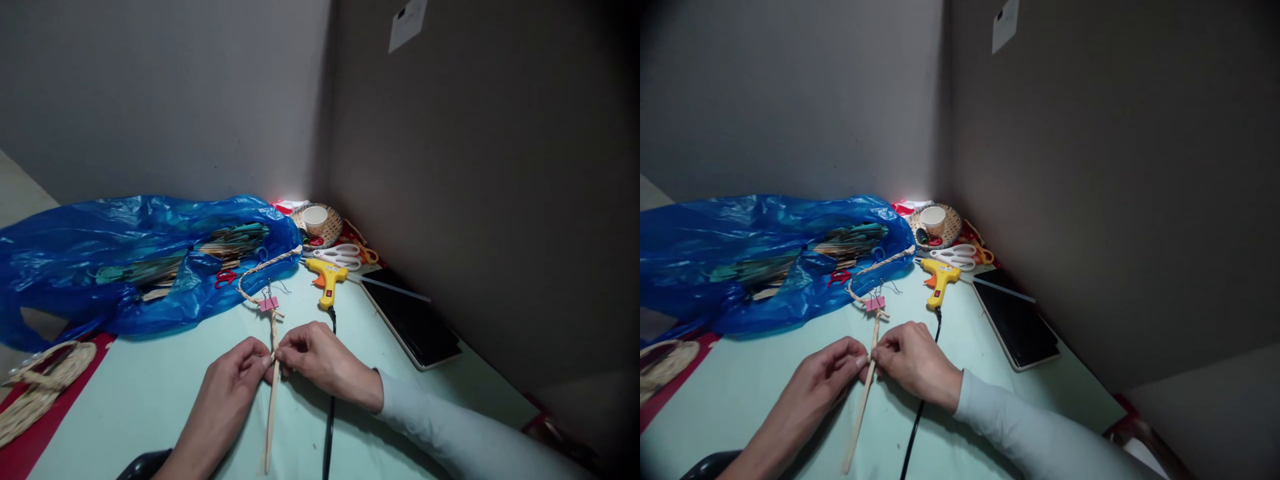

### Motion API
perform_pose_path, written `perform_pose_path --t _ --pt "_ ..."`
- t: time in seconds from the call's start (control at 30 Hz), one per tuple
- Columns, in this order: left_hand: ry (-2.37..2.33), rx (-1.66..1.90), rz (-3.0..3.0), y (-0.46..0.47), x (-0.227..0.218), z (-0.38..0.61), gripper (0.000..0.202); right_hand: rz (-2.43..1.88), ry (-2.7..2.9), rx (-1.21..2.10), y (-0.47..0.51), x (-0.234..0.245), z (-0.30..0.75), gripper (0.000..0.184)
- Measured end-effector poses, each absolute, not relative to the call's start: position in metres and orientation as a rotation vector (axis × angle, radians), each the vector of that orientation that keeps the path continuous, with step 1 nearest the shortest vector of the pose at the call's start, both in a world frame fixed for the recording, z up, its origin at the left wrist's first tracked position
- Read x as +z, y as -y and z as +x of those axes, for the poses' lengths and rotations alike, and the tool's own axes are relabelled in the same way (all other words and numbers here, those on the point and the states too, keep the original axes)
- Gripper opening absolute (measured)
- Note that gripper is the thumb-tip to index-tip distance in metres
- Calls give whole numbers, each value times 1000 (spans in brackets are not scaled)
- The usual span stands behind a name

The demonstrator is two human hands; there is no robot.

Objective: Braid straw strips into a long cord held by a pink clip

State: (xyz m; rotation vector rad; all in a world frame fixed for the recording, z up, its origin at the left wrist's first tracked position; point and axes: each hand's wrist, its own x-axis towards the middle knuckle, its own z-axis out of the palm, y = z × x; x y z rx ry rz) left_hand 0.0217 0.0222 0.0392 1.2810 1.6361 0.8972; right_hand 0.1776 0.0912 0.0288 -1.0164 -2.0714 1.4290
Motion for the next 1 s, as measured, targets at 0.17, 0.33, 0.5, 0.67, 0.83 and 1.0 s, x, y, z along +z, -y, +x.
perform_pose_path --t 0.17,0.33,0.5,0.67,0.83,1.0 --pt "-1665 929 1178 -25 37 20 22 -1028 2102 1363 -90 30 178 23" --pt "-1577 957 851 -24 36 26 30 -1023 2138 1236 -87 32 178 21" --pt "-1634 1020 882 -20 34 34 27 -983 2096 1285 -84 29 177 28" --pt "-1808 1008 1114 -15 33 44 24 -929 2020 1385 -84 27 179 28" --pt "-1867 946 1204 -13 34 44 23 -948 2105 1226 -86 33 180 29" --pt "-1865 939 1173 -16 33 40 23 -939 2123 1185 -86 33 181 28"
